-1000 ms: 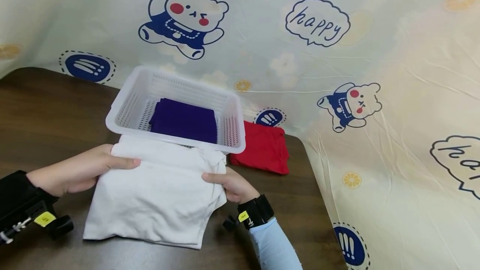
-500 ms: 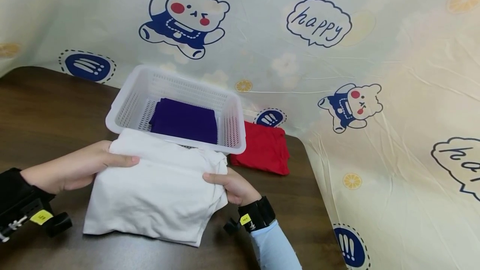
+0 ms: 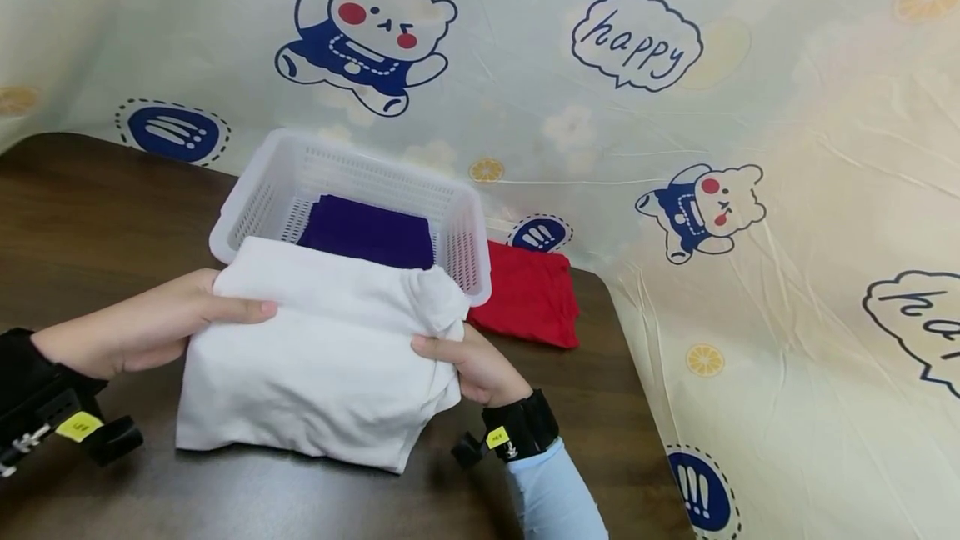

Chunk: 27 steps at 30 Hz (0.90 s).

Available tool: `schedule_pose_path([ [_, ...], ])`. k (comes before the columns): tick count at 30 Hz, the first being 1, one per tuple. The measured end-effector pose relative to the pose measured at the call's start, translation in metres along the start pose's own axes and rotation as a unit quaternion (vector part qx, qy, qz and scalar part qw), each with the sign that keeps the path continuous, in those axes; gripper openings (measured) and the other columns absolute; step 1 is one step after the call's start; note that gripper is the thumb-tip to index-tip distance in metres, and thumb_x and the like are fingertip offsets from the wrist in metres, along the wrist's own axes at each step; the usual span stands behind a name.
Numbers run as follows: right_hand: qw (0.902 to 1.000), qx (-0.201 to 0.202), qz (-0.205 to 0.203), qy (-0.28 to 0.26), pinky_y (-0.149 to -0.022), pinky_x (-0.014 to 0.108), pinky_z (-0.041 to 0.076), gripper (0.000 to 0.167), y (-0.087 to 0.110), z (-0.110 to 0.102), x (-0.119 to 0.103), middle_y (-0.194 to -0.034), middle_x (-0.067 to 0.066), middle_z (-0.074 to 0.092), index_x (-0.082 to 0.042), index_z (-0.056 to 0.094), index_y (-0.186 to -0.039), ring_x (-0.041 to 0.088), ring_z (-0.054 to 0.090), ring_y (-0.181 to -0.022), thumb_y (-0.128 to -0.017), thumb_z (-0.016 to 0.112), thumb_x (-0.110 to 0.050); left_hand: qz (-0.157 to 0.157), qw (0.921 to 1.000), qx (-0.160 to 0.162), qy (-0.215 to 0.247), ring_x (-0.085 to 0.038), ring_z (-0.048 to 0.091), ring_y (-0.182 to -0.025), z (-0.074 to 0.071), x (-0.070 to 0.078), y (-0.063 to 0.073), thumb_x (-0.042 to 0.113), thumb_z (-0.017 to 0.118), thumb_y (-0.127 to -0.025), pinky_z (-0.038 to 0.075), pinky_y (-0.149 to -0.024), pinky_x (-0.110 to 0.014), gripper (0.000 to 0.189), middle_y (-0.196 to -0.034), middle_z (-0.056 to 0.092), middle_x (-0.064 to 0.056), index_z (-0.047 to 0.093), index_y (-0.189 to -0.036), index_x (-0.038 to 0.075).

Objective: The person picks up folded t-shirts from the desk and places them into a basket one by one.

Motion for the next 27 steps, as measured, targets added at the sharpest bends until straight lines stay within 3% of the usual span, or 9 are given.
schedule_pose_path([
  [11,0.9985,0.002,-0.025,0.049,-0.1,0.043,0.052,0.052,0.004,0.001,-0.027,-0.136,0.009,0.047,-0.015,0.036,-0.143,0.026,0.052,-0.126,-0.096,0.055,-0.003,0.026,0.9986,0.04,-0.024,-0.025,0.066,-0.102,0.001,0.021,-0.001,0.016,0.052,-0.106,0.059,-0.081,-0.046,0.055,-0.127,0.058,-0.007,0.025,-0.153,0.006],
  [27,0.9914,0.042,-0.07,0.102,-0.096,0.044,0.055,0.052,0.009,-0.003,-0.069,-0.136,0.012,0.046,-0.016,0.036,-0.142,0.031,0.05,-0.127,-0.096,0.056,-0.004,0.033,0.9916,0.075,-0.1,-0.025,0.06,-0.104,0.001,0.069,-0.013,0.026,0.055,-0.106,0.054,-0.083,-0.041,0.056,-0.136,0.048,-0.021,0.03,-0.151,0.004],
])
Point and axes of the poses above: each hand's wrist, its own y-axis away from the middle knuckle, its own z-axis out of the palm, x = y × z, the point moved 5 cm from there along -y, towards the middle knuckle
